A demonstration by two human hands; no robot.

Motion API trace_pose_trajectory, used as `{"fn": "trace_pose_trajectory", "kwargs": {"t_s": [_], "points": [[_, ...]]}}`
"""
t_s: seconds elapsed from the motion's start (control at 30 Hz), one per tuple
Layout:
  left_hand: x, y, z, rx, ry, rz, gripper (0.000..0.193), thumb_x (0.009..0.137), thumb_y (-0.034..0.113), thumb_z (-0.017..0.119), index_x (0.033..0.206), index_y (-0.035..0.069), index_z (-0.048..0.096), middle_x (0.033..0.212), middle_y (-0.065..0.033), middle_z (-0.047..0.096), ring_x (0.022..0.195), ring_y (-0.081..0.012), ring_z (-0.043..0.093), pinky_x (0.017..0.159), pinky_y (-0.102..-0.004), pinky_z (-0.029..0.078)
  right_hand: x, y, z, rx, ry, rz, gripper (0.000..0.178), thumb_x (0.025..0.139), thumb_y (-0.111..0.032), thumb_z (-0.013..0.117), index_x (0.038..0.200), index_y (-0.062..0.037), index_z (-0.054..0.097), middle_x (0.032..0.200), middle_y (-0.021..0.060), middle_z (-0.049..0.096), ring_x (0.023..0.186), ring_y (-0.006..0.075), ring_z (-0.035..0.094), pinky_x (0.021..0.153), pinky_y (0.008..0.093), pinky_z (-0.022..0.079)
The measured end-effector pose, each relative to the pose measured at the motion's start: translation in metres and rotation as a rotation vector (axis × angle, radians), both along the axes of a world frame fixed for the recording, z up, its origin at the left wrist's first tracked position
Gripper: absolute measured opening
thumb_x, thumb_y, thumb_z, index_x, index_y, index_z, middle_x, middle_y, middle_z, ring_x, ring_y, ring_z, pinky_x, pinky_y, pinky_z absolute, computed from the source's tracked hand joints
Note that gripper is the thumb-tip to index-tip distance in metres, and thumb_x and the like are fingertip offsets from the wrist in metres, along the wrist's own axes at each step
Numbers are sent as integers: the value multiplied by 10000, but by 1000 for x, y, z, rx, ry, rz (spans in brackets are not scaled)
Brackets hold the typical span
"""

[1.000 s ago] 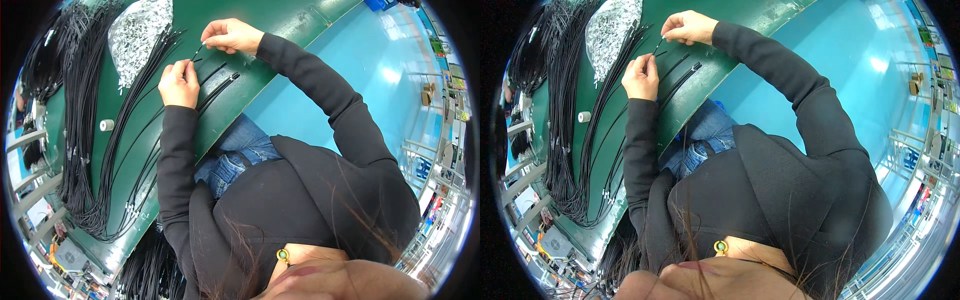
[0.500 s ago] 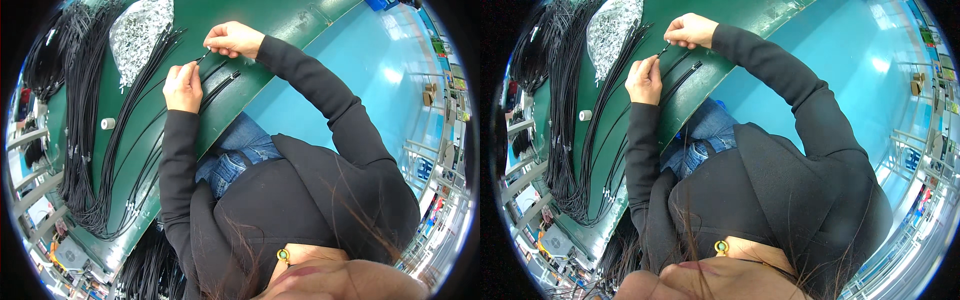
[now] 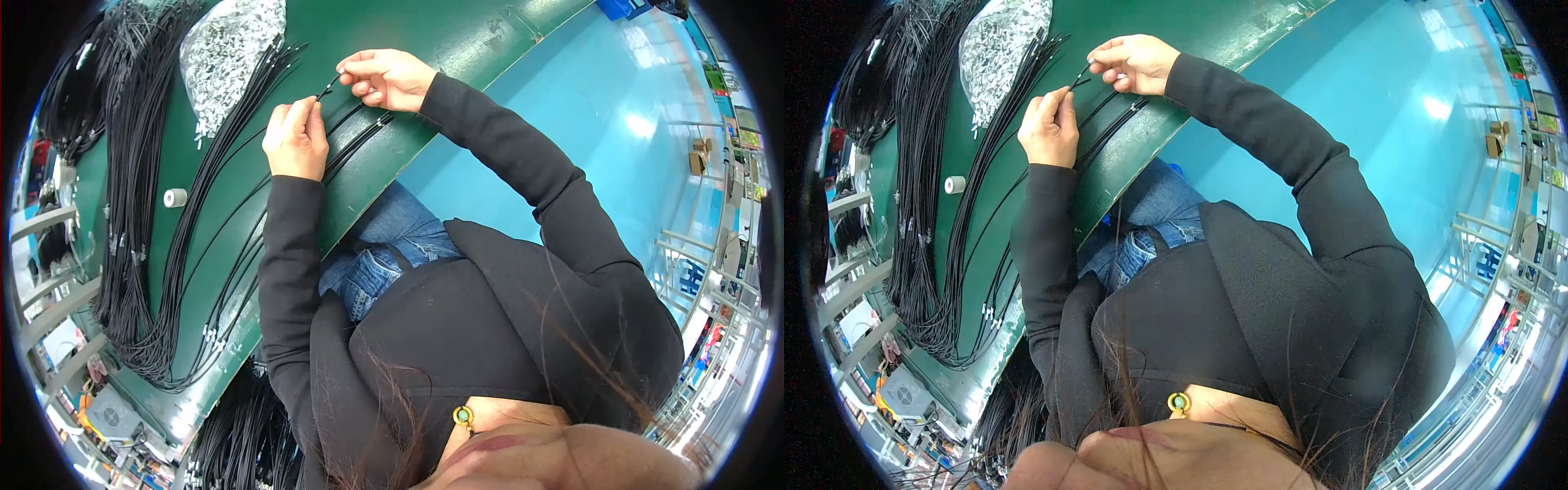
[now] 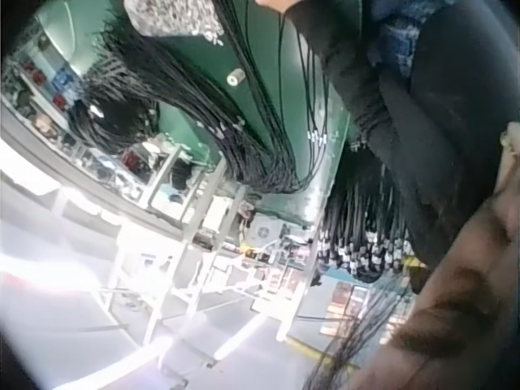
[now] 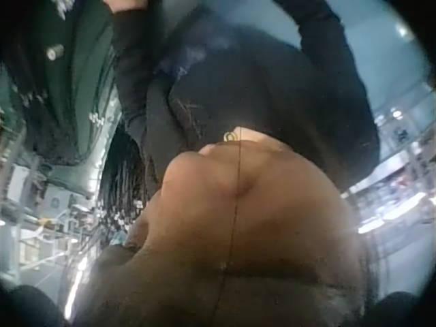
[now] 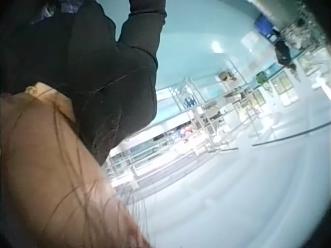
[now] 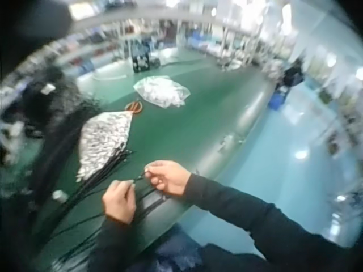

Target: The recorder is sorting, straightening, and attaching small plastic clips to bundles of black electrical wires at a manual assembly station.

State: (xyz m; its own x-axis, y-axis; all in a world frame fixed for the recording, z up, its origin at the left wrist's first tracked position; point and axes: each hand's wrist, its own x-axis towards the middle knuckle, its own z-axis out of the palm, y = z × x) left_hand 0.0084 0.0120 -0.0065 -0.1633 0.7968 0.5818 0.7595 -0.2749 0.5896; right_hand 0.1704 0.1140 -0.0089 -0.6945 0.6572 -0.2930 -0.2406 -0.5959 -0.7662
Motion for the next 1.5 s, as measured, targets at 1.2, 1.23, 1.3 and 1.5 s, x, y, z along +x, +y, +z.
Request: {"fn": "trace_pose_trajectory", "kwargs": {"t_s": [1.2, 1.23, 1.3, 1.5], "points": [[-208, -202, 9, -450, 225, 394, 42, 738, 74, 644, 778, 71, 629, 744, -91, 585, 678, -244, 591, 617, -331, 480, 10, -5, -9, 1512, -709, 163, 70, 833, -89, 569, 813, -23, 552, 755, 75, 523, 664, 204, 526, 624, 292, 430], [-220, -223, 9, -467, 221, 432, 52, 731, 74, 652, 781, 73, 639, 750, -88, 593, 666, -235, 593, 613, -324, 480, 9, -5, -9, 1515, -697, 165, 70, 833, -89, 569, 813, -23, 552, 755, 75, 523, 664, 204, 526, 624, 292, 430], [-237, -256, 7, -514, 238, 476, 57, 731, 80, 651, 787, 73, 644, 758, -89, 597, 665, -243, 594, 616, -328, 480, 8, -5, -11, 1489, -695, 192, 64, 832, -78, 564, 809, -21, 545, 752, 73, 515, 661, 202, 519, 618, 289, 424], [-241, -288, 14, -698, 270, 453, 65, 731, 106, 653, 787, 74, 649, 770, -100, 602, 668, -269, 593, 626, -346, 480, 13, -5, 1, 1487, -598, 311, 67, 823, -75, 570, 801, -20, 539, 751, 64, 511, 638, 180, 507, 598, 288, 421]]}}
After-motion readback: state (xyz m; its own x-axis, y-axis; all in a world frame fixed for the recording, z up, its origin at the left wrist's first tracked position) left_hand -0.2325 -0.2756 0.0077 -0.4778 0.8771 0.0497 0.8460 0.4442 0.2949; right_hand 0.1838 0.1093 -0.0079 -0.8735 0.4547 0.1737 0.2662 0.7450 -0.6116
